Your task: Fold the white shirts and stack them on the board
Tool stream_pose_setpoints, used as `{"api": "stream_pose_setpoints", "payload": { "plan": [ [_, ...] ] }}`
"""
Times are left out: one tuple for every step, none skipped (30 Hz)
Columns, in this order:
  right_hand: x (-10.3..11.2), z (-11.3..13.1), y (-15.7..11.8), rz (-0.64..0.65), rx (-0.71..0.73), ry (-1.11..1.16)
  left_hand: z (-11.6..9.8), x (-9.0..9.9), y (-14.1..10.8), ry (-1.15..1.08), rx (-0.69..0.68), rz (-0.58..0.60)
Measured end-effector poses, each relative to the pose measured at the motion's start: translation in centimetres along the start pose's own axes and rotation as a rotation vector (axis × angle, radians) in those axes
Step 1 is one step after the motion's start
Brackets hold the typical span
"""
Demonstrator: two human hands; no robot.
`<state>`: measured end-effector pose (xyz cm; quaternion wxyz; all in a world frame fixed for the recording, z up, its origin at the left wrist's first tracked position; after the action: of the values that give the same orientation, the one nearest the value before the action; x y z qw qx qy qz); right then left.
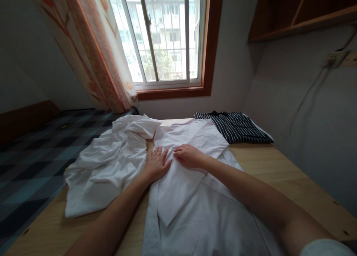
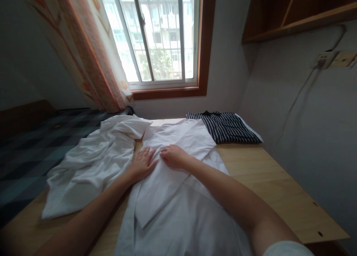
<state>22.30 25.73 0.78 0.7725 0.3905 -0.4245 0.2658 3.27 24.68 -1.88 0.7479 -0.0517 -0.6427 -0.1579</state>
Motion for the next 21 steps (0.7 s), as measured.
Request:
{"api": "stream_pose_setpoints", "payload": {
  "plan": [
    [-0.5, 0.3, 0.2, 0.002, 0.010, 0.009, 0.1, -0.2, 0.0, -0.003, 0.000, -0.003],
    [-0.8, 0.4, 0.2, 0.003, 0.018, 0.017, 0.1, -0.4, 0.0, -0.009, -0.001, -0.008],
    [-1.0, 0.5, 0.2, 0.004, 0.023, 0.022, 0.2, -0.6, 0.0, -0.018, -0.001, -0.017],
    [-1.1, 0.4, 0.1, 0.004, 0.027, 0.025, 0.3, -0.9, 0.1, -0.026, -0.003, -0.027],
    [-1.0, 0.3, 0.0, 0.004, 0.027, 0.026, 0.4, -1.1, 0.1, -0.033, -0.005, -0.039],
    [-1.0, 0.1, -0.2, 0.003, 0.023, 0.025, 0.6, -1.3, 0.2, -0.040, -0.009, -0.054],
    [-0.9, -0.1, -0.3, 0.002, 0.018, 0.025, 0.7, -1.5, 0.3, -0.048, -0.013, -0.070],
    [-0.8, -0.2, -0.5, 0.000, 0.011, 0.024, 0.8, -1.7, 0.4, -0.062, -0.014, -0.083],
    [-0.8, -0.3, -0.6, -0.002, 0.005, 0.026, 1.0, -1.8, 0.5, -0.081, -0.007, -0.092],
    [-0.8, -0.4, -0.7, -0.007, 0.000, 0.031, 1.2, -1.8, 0.6, -0.104, 0.003, -0.097],
    [-0.8, -0.5, -0.8, -0.015, -0.003, 0.038, 1.3, -1.8, 0.7, -0.126, 0.012, -0.097],
    [-0.9, -0.6, -0.9, -0.023, -0.003, 0.047, 1.4, -1.8, 0.8, -0.141, 0.017, -0.092],
    [-1.0, -0.6, -1.0, -0.032, -0.004, 0.055, 1.5, -1.7, 0.8, -0.147, 0.017, -0.085],
    [-1.1, -0.7, -1.1, -0.038, -0.005, 0.063, 1.5, -1.7, 0.8, -0.144, 0.011, -0.081],
    [-1.1, -0.7, -1.2, -0.041, -0.006, 0.071, 1.5, -1.6, 0.8, -0.137, 0.001, -0.077],
    [-1.2, -0.7, -1.2, -0.046, -0.007, 0.077, 1.5, -1.5, 0.8, -0.128, -0.008, -0.073],
    [-1.2, -0.8, -1.3, -0.057, -0.008, 0.083, 1.5, -1.4, 0.7, -0.121, -0.013, -0.067],
    [-1.2, -0.8, -1.4, -0.077, -0.008, 0.086, 1.4, -1.3, 0.7, -0.118, -0.015, -0.062],
    [-1.2, -0.8, -1.5, -0.101, -0.007, 0.086, 1.3, -1.1, 0.6, -0.116, -0.017, -0.056],
    [-1.3, -0.9, -1.5, -0.123, -0.006, 0.084, 1.3, -1.0, 0.6, -0.113, -0.017, -0.048],
    [-1.4, -0.9, -1.6, -0.137, -0.008, 0.082, 1.2, -0.8, 0.5, -0.109, -0.014, -0.038]
  ]
}}
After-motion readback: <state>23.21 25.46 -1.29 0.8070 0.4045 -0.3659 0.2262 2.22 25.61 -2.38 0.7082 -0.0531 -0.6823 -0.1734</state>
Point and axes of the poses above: each hand's wrist, its own y-axis towards the middle knuckle, its own x-axis out of the back of the hand, z = x × y, the point moved 2 cm from there along y, towards the middle knuckle, and after that the axes turned 10 degrees about y, right-handed, at the moved point
